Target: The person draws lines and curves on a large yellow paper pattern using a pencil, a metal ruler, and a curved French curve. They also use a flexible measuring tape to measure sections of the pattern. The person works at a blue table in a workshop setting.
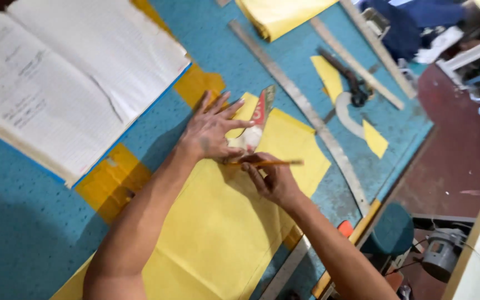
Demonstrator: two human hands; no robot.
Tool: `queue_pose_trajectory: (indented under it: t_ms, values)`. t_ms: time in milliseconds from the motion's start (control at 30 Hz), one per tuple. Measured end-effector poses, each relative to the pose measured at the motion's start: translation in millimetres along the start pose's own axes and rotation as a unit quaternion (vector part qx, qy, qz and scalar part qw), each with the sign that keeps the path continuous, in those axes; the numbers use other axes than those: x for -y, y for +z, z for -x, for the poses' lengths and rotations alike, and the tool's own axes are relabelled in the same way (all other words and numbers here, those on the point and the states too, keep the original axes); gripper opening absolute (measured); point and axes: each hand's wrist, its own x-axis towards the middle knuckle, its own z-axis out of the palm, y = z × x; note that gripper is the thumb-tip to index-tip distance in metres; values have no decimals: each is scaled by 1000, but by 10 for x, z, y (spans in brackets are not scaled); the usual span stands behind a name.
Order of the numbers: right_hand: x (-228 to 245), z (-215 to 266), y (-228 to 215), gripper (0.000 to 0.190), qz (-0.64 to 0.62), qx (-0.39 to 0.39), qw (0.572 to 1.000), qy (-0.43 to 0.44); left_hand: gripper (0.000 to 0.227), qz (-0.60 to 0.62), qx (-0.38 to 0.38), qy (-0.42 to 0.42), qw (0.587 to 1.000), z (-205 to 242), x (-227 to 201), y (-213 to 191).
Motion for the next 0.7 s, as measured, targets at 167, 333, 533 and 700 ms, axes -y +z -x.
queue_pose_trajectory:
  t_ms: [167,333,533,700]
  values:
    - [-288,-65,-496,12,73,-37,993,82,74,-18,26,-29,999,-13,-55,-51]
    - [-637,146,-401,32,-267,-69,937,215,73,-77,-31,-27,996,-6,36,125]
    - [-612,258,-421,25,-319,-86,932,148,62,-99,-17,-96,990,1139,-582,-201]
    - [-541,229,-548,25,-328,-30,936,121,52,-58,-119,-327,936,2275,-1601,-28]
